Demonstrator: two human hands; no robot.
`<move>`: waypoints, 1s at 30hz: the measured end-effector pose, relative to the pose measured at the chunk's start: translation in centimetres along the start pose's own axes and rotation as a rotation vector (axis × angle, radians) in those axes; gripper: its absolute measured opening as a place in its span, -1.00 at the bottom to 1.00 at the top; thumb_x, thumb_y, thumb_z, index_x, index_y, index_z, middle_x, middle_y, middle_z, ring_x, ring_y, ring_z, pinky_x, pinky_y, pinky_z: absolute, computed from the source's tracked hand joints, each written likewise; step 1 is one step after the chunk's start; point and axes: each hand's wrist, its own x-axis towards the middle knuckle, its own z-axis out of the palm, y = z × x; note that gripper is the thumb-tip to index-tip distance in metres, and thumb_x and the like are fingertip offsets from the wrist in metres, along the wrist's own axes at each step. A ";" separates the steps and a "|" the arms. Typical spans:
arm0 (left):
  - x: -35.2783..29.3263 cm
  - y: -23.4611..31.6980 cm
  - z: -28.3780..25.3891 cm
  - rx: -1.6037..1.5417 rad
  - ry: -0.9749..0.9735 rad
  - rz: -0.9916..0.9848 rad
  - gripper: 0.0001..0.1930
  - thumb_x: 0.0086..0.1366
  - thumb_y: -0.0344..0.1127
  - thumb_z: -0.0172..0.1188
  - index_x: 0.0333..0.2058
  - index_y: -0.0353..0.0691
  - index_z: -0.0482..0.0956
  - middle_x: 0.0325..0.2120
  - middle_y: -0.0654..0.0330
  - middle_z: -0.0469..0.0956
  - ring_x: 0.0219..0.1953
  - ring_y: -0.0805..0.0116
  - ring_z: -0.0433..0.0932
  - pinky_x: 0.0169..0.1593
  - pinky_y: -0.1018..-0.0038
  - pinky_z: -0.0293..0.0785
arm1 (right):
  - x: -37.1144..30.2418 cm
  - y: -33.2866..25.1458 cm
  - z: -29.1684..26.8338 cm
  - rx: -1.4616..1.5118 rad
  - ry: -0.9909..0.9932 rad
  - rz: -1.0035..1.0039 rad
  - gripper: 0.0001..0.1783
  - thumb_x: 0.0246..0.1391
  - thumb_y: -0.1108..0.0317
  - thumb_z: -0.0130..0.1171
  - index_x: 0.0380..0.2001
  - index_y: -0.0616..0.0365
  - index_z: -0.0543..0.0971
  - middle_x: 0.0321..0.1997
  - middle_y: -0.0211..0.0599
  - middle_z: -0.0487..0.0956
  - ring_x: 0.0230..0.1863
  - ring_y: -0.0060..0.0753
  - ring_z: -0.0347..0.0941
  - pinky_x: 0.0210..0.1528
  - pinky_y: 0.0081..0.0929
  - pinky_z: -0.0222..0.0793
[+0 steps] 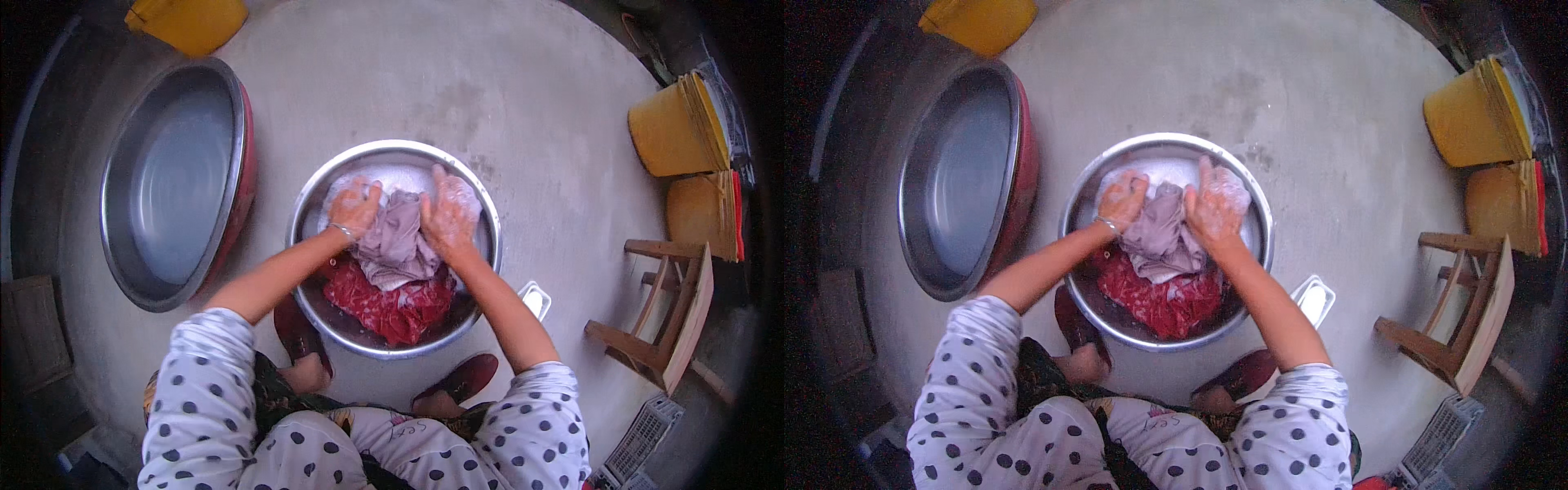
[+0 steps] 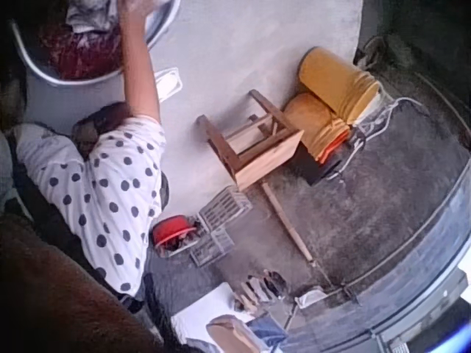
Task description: The person sits on the floor and washes clothes by hand in a metal basin filled with soapy water. They scrub and rinse various garments, including red and light-colored items, and transfer them to a second basin.
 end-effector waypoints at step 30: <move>-8.1 -1.0 1.4 -0.558 -0.063 0.324 -0.66 0.22 -0.16 -0.14 -0.42 -0.26 0.55 -0.49 -0.06 0.52 -0.37 -0.03 0.47 -0.22 0.21 0.35 | -10.4 0.1 9.6 0.250 0.332 -0.610 -0.86 -0.14 0.36 0.07 -0.45 0.16 0.45 -0.49 -0.13 0.39 -0.40 -0.04 0.35 -0.29 0.08 0.21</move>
